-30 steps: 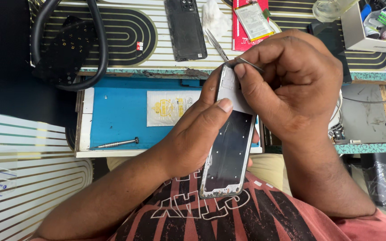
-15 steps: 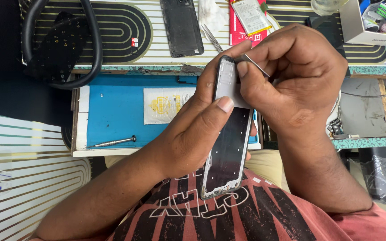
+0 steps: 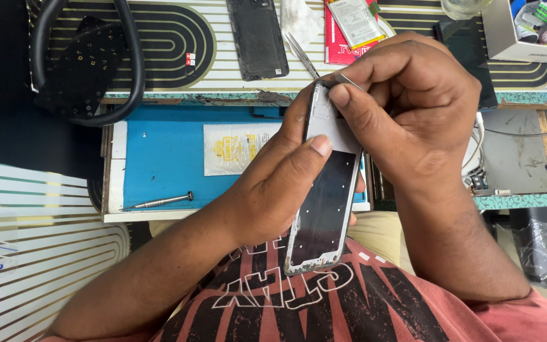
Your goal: The person holds a disassembled smartphone frame and uses a thin metal pry tool to scrape old adhesive and residue from the frame edges and inner panel. They then wipe the frame surface and edges with a cotton pad, turning the phone to clean different sides, and finally set the frame down on the workbench.
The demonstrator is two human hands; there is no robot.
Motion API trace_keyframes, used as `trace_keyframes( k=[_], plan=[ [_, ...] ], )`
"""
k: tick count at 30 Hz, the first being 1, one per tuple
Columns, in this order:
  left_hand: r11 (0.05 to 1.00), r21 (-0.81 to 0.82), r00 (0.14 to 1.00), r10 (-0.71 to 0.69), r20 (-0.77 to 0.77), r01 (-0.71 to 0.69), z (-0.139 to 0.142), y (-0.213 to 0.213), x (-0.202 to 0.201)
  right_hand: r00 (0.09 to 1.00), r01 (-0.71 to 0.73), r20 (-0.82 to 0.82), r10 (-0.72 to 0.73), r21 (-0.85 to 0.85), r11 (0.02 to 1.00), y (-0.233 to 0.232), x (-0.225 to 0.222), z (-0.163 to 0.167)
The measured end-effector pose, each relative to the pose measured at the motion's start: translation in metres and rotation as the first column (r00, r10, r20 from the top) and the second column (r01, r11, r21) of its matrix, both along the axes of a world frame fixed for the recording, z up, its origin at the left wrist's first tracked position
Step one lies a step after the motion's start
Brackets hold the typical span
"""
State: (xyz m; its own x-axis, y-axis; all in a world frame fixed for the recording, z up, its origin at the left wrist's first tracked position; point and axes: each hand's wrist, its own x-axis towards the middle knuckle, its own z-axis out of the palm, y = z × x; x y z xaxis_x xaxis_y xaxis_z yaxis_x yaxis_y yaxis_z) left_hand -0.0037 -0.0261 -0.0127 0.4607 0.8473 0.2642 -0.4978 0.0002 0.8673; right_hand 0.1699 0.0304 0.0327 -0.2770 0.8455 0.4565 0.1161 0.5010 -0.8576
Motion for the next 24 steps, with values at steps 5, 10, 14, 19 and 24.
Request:
trace_keyframes(
  k=[5, 10, 14, 19, 24],
  plan=[
    [0.969, 0.214, 0.984, 0.147, -0.097, -0.124, -0.012, 0.001, 0.001, 0.999, -0.024, -0.038, 0.023, -0.036, 0.999, 0.003, 0.002, -0.005],
    [0.968, 0.230, 0.989, 0.124, -0.083, -0.102, -0.015, 0.000, 0.000, 0.998, -0.028, -0.057, 0.025, -0.056, 0.998, -0.002, 0.003, -0.004],
    [0.999, -0.046, 0.999, 0.001, -0.045, -0.003, -0.009, -0.002, 0.001, 1.000, -0.007, -0.031, 0.007, -0.007, 1.000, -0.005, 0.002, -0.001],
    [0.990, 0.127, 0.994, 0.072, -0.084, -0.061, -0.002, 0.002, 0.004, 0.996, 0.058, 0.063, -0.062, 0.053, 0.997, -0.003, 0.000, -0.001],
    [0.998, 0.055, 0.997, 0.038, -0.072, -0.034, -0.001, 0.000, -0.001, 0.998, -0.025, -0.055, 0.022, -0.056, 0.998, 0.002, 0.003, -0.005]
  ],
)
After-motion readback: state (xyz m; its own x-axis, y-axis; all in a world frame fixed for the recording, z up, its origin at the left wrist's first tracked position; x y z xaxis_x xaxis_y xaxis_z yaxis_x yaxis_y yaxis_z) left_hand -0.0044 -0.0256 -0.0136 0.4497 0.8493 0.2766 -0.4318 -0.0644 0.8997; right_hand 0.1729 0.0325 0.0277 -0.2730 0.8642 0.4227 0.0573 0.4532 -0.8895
